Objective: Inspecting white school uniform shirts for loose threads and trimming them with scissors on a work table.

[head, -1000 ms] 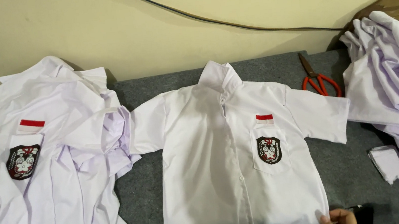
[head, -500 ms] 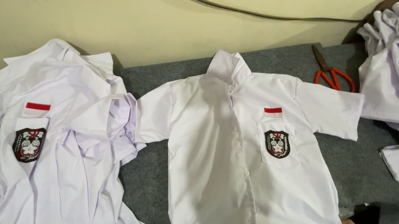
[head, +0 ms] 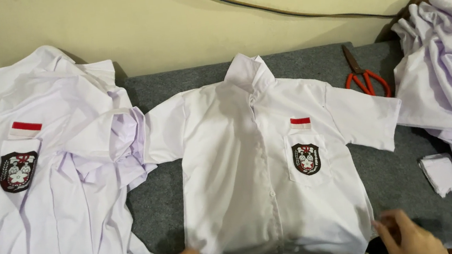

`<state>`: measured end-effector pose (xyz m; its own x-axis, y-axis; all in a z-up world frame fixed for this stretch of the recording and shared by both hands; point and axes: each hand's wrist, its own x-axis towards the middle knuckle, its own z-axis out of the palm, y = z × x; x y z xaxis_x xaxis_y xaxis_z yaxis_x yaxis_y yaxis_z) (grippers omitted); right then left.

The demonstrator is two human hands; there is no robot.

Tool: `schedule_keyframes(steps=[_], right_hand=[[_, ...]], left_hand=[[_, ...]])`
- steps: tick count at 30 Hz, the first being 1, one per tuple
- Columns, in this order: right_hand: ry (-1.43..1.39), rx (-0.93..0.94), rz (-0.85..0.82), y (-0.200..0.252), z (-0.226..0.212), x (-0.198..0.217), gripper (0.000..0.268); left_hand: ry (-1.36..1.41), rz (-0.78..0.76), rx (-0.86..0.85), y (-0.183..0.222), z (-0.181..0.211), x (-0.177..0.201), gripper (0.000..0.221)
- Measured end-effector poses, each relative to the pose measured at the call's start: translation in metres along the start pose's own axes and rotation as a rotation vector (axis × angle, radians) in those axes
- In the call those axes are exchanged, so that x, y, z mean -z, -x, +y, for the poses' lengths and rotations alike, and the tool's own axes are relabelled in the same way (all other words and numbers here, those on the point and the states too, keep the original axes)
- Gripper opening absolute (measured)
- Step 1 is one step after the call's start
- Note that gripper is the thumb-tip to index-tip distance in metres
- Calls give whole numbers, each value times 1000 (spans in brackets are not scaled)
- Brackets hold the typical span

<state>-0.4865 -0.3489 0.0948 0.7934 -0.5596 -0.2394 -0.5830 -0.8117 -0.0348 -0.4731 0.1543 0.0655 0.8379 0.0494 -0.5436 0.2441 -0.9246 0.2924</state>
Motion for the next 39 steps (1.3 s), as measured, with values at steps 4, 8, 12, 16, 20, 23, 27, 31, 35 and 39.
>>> schedule_keyframes(steps=[4,8,12,16,20,23,27,31,35,39], right_hand=[[-431,494,204,-24,-63,45,32],[-362,979,179,-68,-123,23,51],[-179,1009,153,-75,-138,10,54],[-304,1031,207,-97,-122,-6,55],[-519,993,54,-101,-117,3,54],[-671,976,-74,-100,-117,15,50],[-791,931,-120,-101,-111,18,37],[-664,1049,20,-84,-109,11,32],[-514,1125,22,-78,-109,-3,41],[-536,1197,119,-86,-107,-16,39]], left_hand=[[125,416,-803,-3,97,72,26],[162,416,-1167,-55,182,65,31],[-73,489,-1145,-131,236,17,52],[-206,413,-1144,-134,258,2,72],[-362,210,-1228,-88,260,-31,93],[-291,-132,-1439,-63,255,-47,89],[130,-481,-1331,-61,253,5,56],[291,133,-1343,-119,253,-2,31],[-144,338,-1182,-143,254,-6,70],[-335,279,-1129,-143,252,-5,100]])
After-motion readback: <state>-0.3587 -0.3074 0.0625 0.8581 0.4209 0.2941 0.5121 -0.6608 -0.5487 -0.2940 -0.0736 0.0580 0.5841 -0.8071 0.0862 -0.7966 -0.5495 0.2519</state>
